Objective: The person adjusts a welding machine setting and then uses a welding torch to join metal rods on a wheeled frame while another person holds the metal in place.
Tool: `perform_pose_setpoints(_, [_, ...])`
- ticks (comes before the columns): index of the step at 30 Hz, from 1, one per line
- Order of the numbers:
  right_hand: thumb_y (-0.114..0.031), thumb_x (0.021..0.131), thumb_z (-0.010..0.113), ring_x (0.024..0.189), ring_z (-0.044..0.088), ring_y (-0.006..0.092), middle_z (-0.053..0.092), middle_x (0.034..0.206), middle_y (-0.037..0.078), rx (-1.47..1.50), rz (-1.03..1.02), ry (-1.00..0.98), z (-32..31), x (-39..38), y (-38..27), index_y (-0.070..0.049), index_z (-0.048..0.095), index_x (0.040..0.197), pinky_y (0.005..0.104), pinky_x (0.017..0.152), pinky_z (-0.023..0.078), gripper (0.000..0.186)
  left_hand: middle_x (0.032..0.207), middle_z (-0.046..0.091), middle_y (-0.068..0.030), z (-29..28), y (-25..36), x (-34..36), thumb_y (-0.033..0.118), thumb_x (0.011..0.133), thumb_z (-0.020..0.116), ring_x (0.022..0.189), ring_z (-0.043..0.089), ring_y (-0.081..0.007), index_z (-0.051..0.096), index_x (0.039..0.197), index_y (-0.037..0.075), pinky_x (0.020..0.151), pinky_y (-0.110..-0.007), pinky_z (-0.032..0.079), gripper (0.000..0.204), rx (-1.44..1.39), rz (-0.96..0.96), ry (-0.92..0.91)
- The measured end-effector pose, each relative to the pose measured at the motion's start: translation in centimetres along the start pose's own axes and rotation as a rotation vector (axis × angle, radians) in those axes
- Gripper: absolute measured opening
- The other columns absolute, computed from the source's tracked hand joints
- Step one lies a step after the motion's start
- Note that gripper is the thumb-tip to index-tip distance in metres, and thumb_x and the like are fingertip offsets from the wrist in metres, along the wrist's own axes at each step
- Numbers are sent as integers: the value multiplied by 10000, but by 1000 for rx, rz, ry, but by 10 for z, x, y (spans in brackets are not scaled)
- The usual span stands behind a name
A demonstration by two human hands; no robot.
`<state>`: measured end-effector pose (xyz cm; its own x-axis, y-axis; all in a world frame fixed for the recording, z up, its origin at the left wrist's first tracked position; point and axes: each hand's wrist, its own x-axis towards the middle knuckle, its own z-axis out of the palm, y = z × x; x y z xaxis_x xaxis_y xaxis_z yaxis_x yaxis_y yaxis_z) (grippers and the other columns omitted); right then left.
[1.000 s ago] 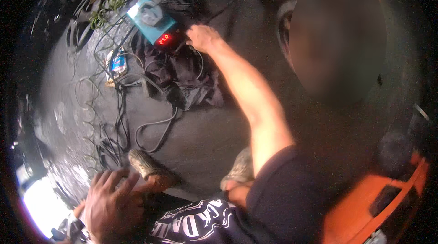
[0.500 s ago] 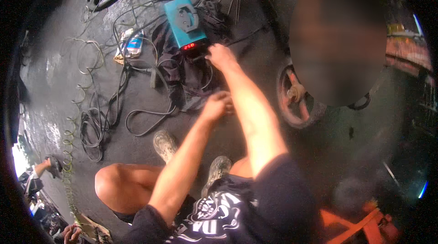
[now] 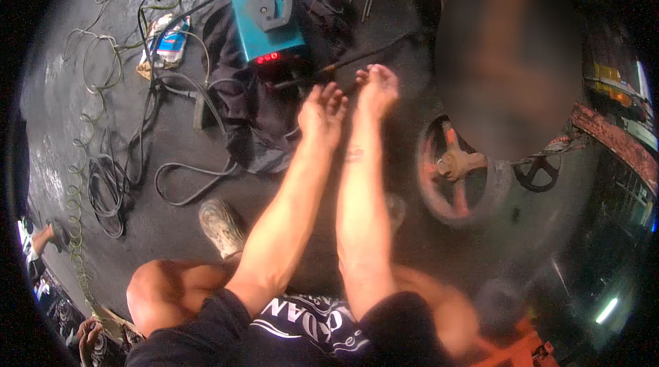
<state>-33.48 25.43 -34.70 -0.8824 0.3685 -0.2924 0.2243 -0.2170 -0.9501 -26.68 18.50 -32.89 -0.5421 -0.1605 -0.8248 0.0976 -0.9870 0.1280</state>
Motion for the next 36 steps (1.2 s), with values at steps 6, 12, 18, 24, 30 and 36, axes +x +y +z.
perform_pose_setpoints(6, [-192,957,646,626,606,173,646,848,86,-228,408,-21,22,31,21,-4,634,934,288,527,498,189,1081,642,-150,18,-5,-7,134,971,589,880,619,-239,547,1178,-3,785,-371,541,251,-122,133,28])
perform_pose_setpoints(12, [-126,972,626,610,580,184,702,857,115,-21,556,-85,9,74,29,-13,632,1005,327,528,475,118,1086,628,-117,-1,-22,-22,234,997,599,868,625,-199,550,1205,16,757,-368,550,306,94,144,45])
perform_pose_setpoints(18, [-74,940,650,618,591,204,702,896,161,-2,518,-109,-10,44,27,38,630,1059,340,554,487,164,980,633,-62,-7,-17,-10,353,1027,557,803,622,-157,531,1126,70,672,-326,531,301,11,234,73])
perform_pose_setpoints(24, [-89,948,639,668,577,201,686,935,165,35,558,-119,-18,43,12,18,607,1092,331,593,485,183,890,626,-35,3,-17,-10,364,1056,488,666,615,-136,492,1037,116,555,-280,498,249,30,327,84])
perform_pose_setpoints(30, [-137,999,553,661,580,214,681,906,158,9,522,-129,-11,50,6,19,587,1074,359,567,477,177,802,590,-31,14,-10,-5,336,1058,492,581,622,-143,486,991,93,435,-255,455,252,159,432,69])
perform_pose_setpoints(36, [-135,1008,538,665,589,234,663,901,164,35,506,-132,-12,58,9,27,578,1086,369,564,479,184,756,576,-37,21,-5,2,334,1055,499,549,613,-144,483,968,82,416,-265,437,267,129,375,99])
